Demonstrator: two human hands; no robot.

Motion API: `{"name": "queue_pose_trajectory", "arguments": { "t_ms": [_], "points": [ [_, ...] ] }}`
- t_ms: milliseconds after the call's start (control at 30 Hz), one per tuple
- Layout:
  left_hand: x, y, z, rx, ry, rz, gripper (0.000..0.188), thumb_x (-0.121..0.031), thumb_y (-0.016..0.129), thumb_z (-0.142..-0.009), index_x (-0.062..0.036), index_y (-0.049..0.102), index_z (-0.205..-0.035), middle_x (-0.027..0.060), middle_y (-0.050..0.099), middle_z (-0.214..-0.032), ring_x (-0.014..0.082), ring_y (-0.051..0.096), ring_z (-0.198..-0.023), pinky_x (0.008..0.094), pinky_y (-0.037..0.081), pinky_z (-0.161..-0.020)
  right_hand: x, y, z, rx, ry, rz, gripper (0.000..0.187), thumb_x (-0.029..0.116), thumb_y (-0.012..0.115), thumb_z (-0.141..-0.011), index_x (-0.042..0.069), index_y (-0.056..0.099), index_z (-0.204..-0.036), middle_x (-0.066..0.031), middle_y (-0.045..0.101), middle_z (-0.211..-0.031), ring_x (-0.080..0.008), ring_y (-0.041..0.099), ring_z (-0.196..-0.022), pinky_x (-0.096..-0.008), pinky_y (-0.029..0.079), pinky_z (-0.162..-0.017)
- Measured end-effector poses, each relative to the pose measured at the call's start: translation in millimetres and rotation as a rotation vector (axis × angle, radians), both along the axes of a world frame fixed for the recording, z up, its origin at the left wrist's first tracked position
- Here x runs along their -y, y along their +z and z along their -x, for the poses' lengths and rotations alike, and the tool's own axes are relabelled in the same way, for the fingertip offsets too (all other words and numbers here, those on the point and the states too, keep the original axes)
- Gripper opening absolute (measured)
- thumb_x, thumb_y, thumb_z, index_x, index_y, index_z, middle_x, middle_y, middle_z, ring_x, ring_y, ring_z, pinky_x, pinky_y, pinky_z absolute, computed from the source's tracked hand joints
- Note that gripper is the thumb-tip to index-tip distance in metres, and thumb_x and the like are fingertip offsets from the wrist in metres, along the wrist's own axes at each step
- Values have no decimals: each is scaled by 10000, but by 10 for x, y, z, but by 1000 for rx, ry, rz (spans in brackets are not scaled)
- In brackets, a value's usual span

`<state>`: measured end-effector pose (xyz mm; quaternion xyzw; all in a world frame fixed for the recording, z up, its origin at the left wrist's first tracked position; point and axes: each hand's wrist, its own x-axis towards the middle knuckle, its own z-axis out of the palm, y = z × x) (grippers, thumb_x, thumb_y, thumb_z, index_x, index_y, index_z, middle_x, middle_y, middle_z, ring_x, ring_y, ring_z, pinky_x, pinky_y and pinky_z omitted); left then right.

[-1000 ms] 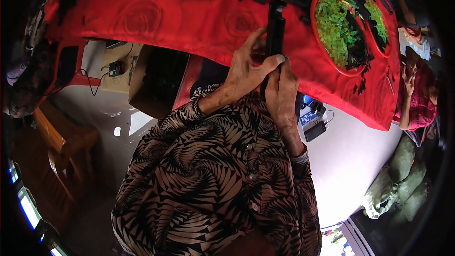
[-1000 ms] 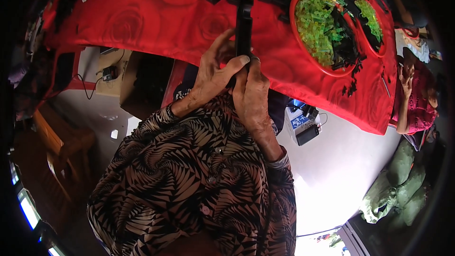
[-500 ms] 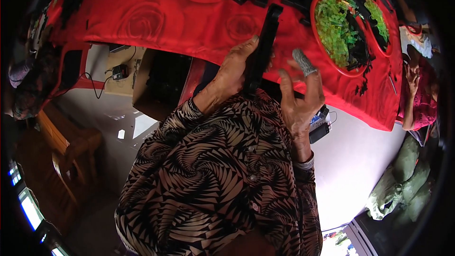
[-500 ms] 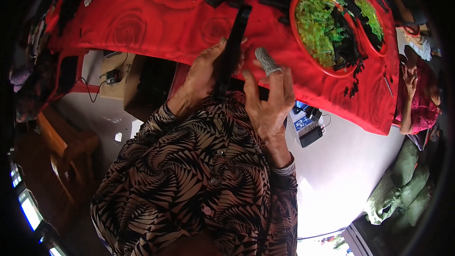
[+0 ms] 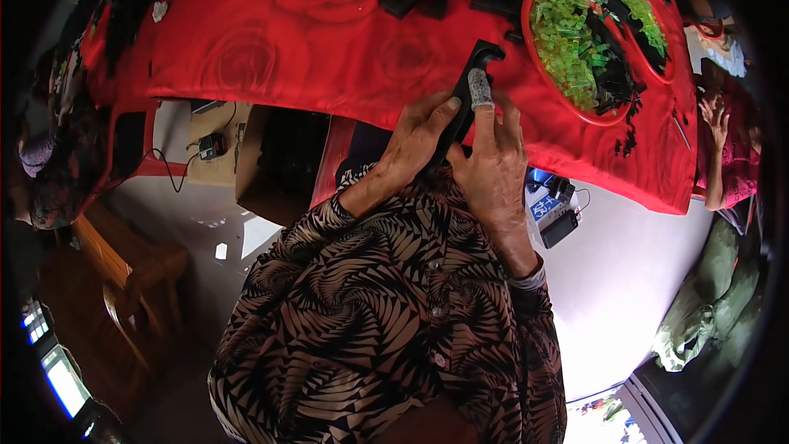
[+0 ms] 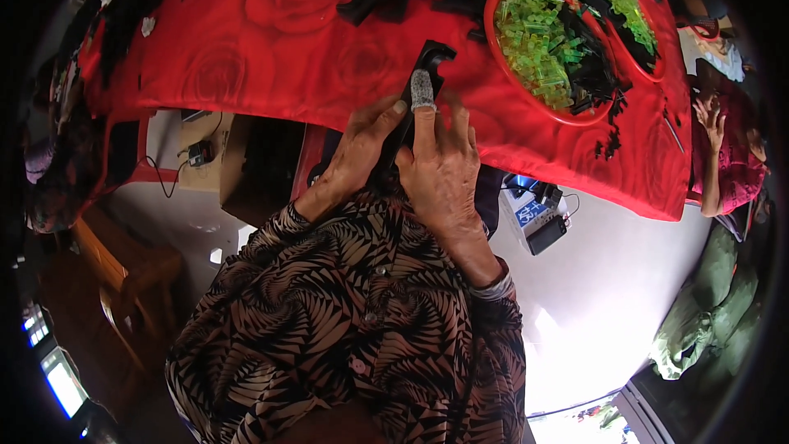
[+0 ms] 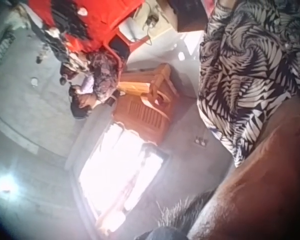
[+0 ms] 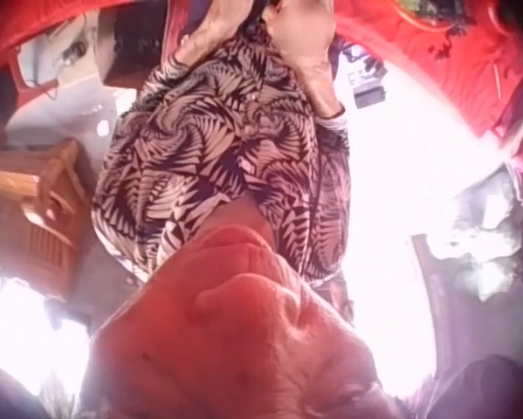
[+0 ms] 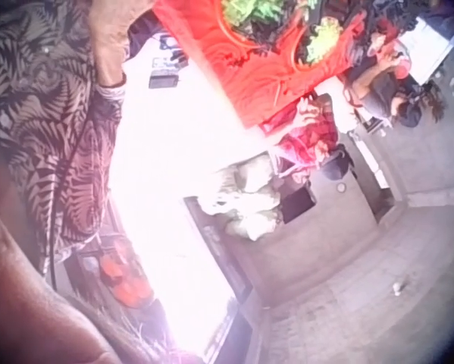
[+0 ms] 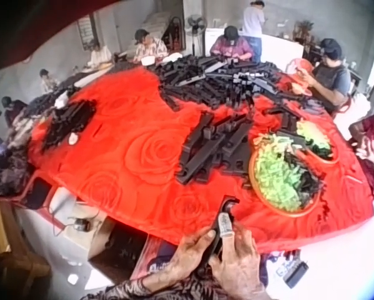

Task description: The person assembles components by inserting small green parts into black plastic frames by hand and placing them onto the table. The person then adjusts finger cots on their fingers.

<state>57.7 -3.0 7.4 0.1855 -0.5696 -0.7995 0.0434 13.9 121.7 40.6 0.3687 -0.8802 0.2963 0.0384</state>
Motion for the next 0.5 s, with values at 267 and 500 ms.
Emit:
{"name": "queue_pose_trajectory", "arguments": {
  "t_ms": [267,500],
  "points": [
    [-109,-132,9,-90,29,98,315,-148,484,-992,33,574,-1233,49,644,-1018,111,554,-962,256,444,-858,-60,-181,20,-134,49,45,681,2,654,-678,-32,458,-1330,-215,615,-1026,-395,563,-1000,-464,516,-777],
    [-67,-167,14,-68,45,40,316,-155,485,-997,25,577,-1239,53,656,-998,102,565,-939,250,454,-835,-22,-214,52,-176,95,62,663,15,672,-662,-31,487,-1298,-184,605,-1041,-376,580,-977,-437,541,-715]
  ]
}}
